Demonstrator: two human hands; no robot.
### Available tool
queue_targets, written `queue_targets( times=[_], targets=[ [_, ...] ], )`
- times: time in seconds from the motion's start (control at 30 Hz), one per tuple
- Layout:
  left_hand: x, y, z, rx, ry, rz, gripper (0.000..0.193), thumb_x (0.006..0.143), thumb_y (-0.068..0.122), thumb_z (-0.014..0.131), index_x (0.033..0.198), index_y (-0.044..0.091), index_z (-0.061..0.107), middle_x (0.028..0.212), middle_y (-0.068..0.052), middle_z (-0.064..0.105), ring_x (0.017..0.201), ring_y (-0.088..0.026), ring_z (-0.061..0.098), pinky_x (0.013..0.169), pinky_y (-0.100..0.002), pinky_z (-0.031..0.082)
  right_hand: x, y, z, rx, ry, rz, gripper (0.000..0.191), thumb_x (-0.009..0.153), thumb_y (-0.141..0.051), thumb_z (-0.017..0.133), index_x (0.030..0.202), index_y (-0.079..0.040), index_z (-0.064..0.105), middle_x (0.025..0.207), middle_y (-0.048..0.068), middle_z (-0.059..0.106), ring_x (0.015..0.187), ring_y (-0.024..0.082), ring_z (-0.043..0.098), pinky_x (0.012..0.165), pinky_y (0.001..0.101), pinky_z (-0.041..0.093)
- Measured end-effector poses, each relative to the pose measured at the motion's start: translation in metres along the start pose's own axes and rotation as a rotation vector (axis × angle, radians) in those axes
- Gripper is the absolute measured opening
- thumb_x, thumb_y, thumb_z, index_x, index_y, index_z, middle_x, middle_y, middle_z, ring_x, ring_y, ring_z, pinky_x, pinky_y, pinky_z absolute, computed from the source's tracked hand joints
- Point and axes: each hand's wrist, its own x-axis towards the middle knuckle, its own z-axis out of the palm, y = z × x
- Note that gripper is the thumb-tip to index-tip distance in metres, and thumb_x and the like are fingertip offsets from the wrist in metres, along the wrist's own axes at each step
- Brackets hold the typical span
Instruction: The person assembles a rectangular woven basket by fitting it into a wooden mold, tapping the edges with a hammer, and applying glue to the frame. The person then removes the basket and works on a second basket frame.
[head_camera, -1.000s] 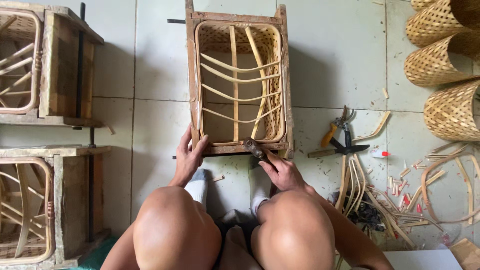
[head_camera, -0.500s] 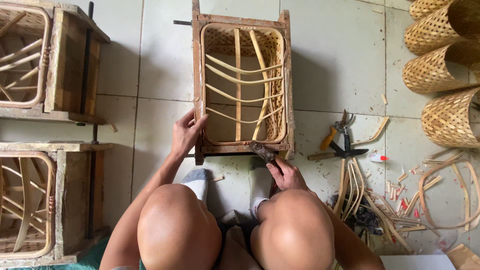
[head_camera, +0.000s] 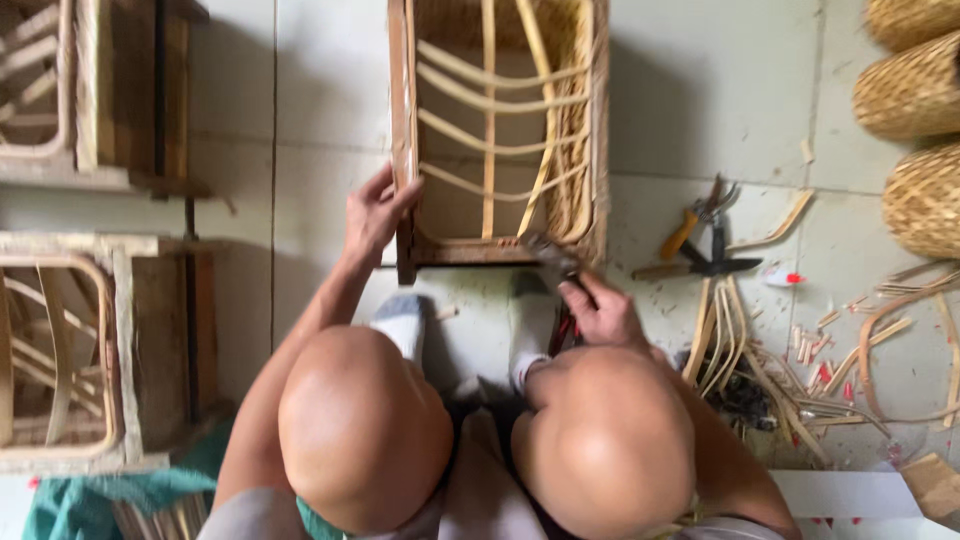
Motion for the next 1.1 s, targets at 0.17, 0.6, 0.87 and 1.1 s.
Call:
queue_targets(
  times=[0.17,0.6,0.87,1.1],
  targets=[
    [0.008,-0.023,-0.001,-0.151,-0.020,0.079,0.062,0.091,0.020,0.079,0.145,0.002,0.053,0.127,-0.010,0.070,0.112,-0.017,0.067,0.094,-0.029,0.058,0.013,0.008,0.006,-0.049,-0.050,-0.238,0.036,0.102,-0.019,0.069,0.133,-0.001,0.066,0.097,0.023,0.073,0.083,0.033,0.074,0.069,0.0398,0.058],
    [-0.017,-0.063,0.011,-0.191,0.257,0.113,0.082,0.107,0.061,0.032,0.145,-0.009,0.051,0.144,-0.028,0.060,0.133,-0.032,0.060,0.113,-0.040,0.045,0.085,-0.061,0.054,-0.074,-0.346,-0.645,0.040,0.103,-0.023,0.066,0.138,-0.005,0.059,0.110,0.019,0.077,0.076,0.025,0.076,0.065,0.0339,0.063],
    [-0.019,-0.058,0.011,-0.299,0.319,0.015,0.086,0.102,0.065,0.030,0.153,-0.003,0.042,0.140,-0.026,0.061,0.131,-0.032,0.060,0.110,-0.044,0.046,0.140,-0.110,0.071,-0.007,-0.475,-0.269,0.043,0.105,-0.030,0.056,0.140,-0.006,0.060,0.075,0.012,0.072,0.054,0.020,0.069,0.050,0.0346,0.058],
    [-0.020,-0.055,0.011,-0.228,0.283,0.019,0.087,0.104,0.065,0.028,0.150,-0.007,0.047,0.142,-0.025,0.062,0.132,-0.033,0.059,0.114,-0.044,0.044,0.174,-0.116,0.081,-0.022,-0.320,-0.369,0.039,0.111,-0.027,0.053,0.141,-0.003,0.059,0.068,0.004,0.062,0.048,0.010,0.056,0.040,0.0258,0.044]
  ],
)
